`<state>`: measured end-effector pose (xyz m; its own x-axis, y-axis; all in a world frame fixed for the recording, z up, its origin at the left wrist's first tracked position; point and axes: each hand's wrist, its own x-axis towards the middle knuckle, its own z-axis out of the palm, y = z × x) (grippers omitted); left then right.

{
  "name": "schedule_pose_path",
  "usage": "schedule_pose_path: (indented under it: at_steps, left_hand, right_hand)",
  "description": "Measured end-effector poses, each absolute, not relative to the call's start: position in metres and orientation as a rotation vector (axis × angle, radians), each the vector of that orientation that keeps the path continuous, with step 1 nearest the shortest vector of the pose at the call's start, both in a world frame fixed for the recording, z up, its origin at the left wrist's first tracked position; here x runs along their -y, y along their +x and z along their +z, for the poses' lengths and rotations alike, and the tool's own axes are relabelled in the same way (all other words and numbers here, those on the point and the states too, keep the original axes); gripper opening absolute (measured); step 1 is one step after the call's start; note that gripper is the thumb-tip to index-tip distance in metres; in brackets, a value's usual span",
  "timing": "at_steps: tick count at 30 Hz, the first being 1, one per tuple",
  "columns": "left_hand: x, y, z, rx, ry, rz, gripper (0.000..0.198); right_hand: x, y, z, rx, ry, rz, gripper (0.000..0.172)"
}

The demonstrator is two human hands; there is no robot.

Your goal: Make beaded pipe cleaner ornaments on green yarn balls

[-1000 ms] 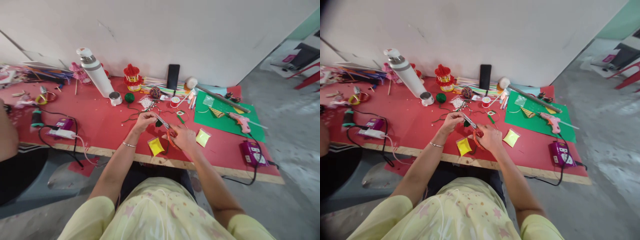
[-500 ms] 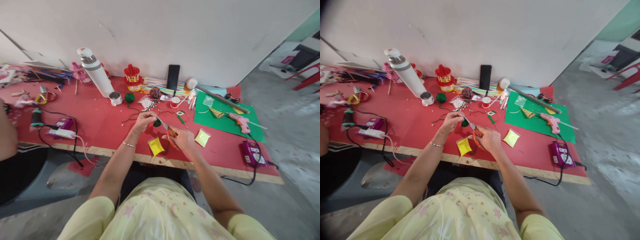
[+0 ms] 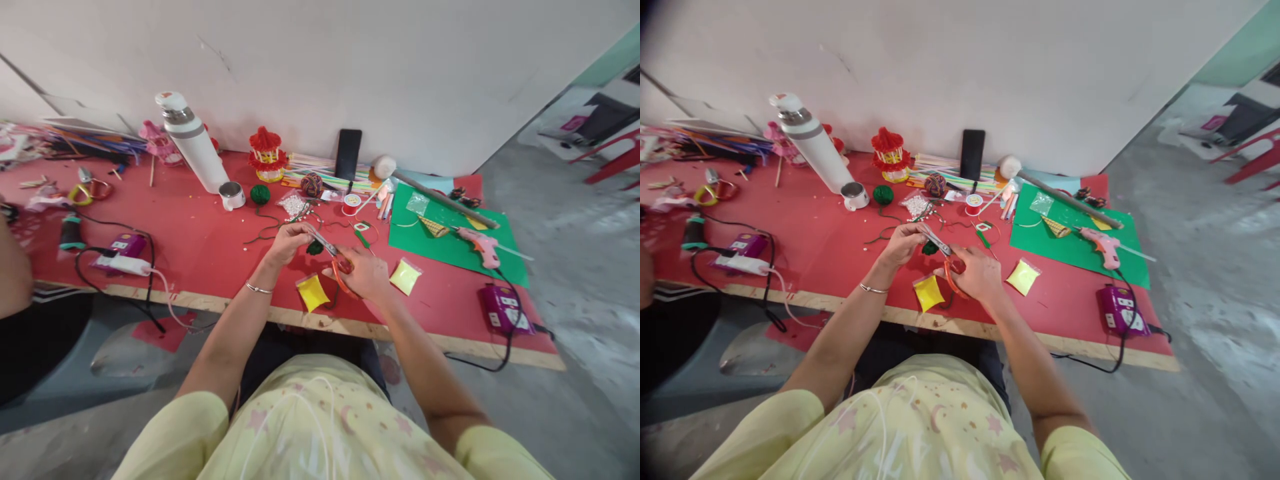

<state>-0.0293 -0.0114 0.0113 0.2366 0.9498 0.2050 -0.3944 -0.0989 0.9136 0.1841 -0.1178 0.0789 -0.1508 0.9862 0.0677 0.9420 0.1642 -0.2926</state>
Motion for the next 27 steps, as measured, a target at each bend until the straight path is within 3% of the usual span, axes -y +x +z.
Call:
schedule_pose_path:
  at_steps: [27]
  left_hand:
    - [0.012,-0.029,0.016,-0.708,1.055,1.256,0.024]
  right_hand:
    - [0.121,0.193,0.068,2.137,-1.802,0.275,0.053]
